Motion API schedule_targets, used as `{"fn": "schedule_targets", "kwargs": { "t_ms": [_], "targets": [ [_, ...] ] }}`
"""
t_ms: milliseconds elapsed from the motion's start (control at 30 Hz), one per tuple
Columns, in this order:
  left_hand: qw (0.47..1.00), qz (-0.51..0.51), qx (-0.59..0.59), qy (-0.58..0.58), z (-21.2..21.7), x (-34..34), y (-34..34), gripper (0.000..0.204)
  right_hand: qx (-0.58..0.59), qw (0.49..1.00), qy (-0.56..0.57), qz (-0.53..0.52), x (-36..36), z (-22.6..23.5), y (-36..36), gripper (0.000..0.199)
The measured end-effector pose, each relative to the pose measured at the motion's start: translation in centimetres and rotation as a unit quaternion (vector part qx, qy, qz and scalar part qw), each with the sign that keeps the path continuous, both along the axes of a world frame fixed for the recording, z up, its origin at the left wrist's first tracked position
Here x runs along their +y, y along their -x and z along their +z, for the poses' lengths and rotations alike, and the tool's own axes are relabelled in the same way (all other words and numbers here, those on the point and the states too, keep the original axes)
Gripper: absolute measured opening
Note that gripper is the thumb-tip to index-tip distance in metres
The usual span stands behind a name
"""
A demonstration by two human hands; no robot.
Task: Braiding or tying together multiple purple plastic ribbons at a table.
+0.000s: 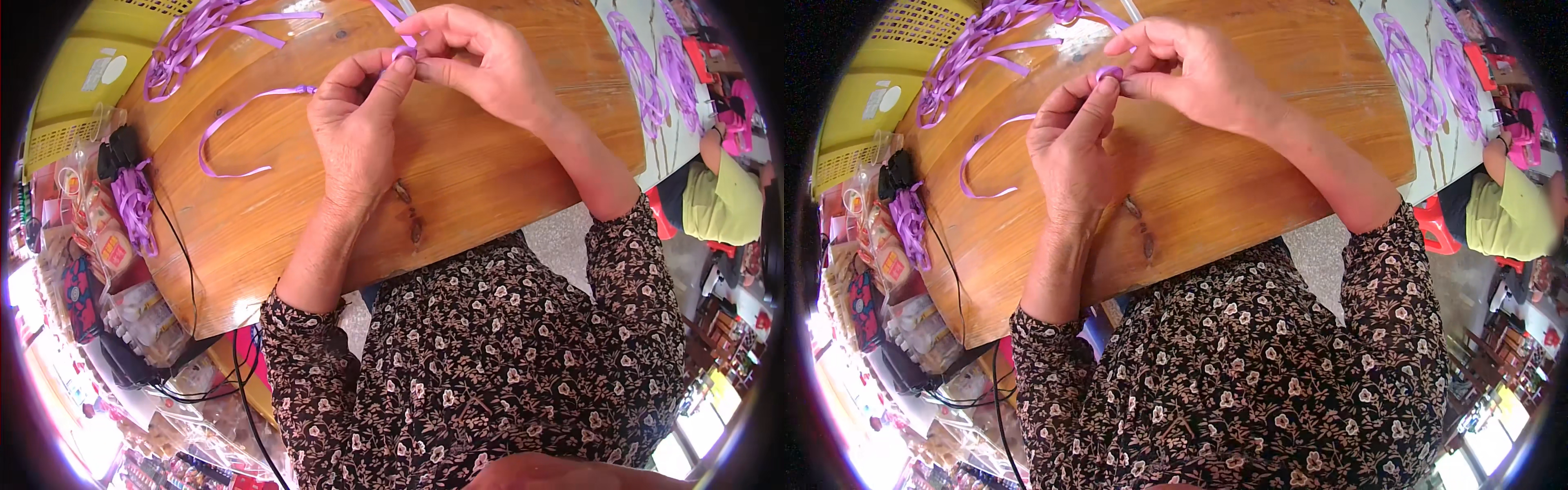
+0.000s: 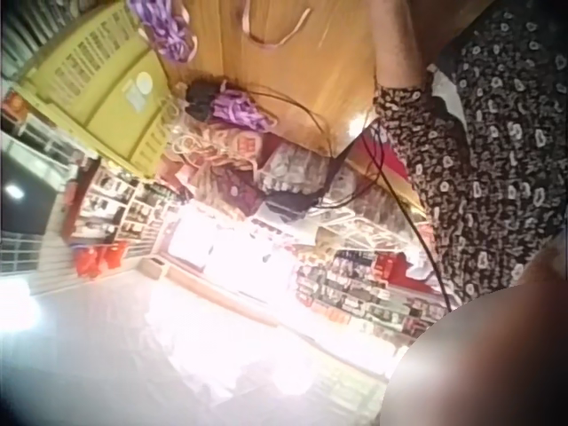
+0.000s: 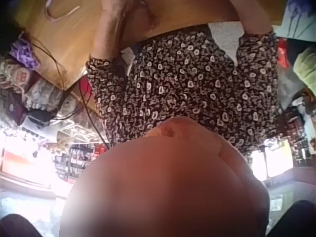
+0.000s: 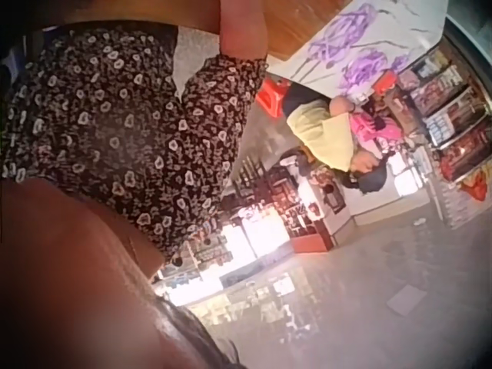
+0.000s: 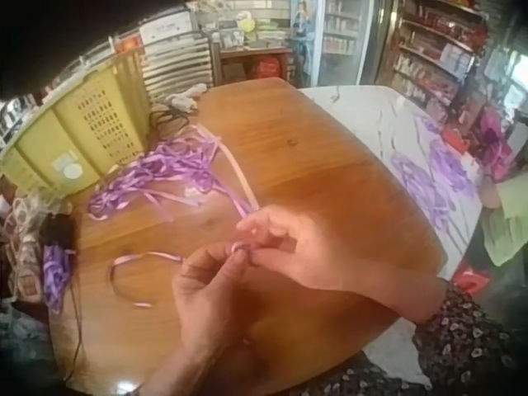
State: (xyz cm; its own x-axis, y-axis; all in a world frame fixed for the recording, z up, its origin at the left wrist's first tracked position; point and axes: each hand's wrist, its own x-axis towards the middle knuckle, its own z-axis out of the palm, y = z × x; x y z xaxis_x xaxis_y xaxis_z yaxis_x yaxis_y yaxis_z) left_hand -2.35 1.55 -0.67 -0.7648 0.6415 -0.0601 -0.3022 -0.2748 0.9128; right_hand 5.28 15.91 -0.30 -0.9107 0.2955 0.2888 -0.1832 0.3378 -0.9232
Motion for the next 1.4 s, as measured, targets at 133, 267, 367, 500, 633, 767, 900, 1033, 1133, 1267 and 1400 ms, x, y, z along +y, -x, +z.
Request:
{"fn": "schedule_targets", "kwargs": {
  "t_ms": [133,267,367,500,633,767,900,1033,1133,1267,1400],
  "targets": [
    [0.999,-0.030,-0.037,0.005,0.2,-0.2,0.2,0.009,0.001,0.988,0.133,0.079,0.5,-0.9,0.3,0.015],
    [0.998,-0.036,-0.030,0.030,0.6,-0.5,0.0,0.011,0.057,0.993,-0.104,0.030,0.0,0.4,-0.3,0.015],
    [0.998,-0.023,-0.009,0.054,0.9,-0.3,-0.4,0.014,0.120,0.938,-0.326,-0.017,0.1,0.3,-0.6,0.018],
    [0.998,-0.026,-0.048,0.037,0.8,0.0,-0.7,0.015,0.526,0.668,-0.524,-0.052,3.3,-0.4,3.1,0.020],
    [0.997,-0.023,-0.046,0.050,0.4,-0.2,-0.2,0.015,0.527,0.650,-0.545,-0.056,2.2,0.9,2.2,0.023],
    [0.994,-0.073,-0.072,0.038,0.3,-0.3,0.6,0.015,0.338,0.847,-0.411,-0.002,1.4,1.2,1.0,0.024],
    [0.988,-0.120,-0.095,0.032,0.1,-0.8,1.5,0.014,0.457,0.748,-0.480,0.043,3.5,-0.4,2.5,0.024],
    [0.991,-0.095,-0.041,0.089,0.2,-0.6,1.1,0.014,0.465,0.738,-0.486,0.048,3.2,-0.7,2.5,0.024],
    [0.990,-0.089,-0.063,0.085,0.1,-0.6,0.9,0.014,0.465,0.803,-0.365,0.077,2.6,-0.1,2.3,0.024],
    [0.987,-0.114,-0.083,0.076,0.4,-0.5,1.0,0.013,0.548,0.659,-0.512,0.055,4.6,0.7,3.5,0.024],
    [0.973,-0.179,-0.134,0.049,0.1,-0.5,1.5,0.011,0.480,0.712,-0.510,0.058,4.6,0.9,1.9,0.025]
  ]
}}
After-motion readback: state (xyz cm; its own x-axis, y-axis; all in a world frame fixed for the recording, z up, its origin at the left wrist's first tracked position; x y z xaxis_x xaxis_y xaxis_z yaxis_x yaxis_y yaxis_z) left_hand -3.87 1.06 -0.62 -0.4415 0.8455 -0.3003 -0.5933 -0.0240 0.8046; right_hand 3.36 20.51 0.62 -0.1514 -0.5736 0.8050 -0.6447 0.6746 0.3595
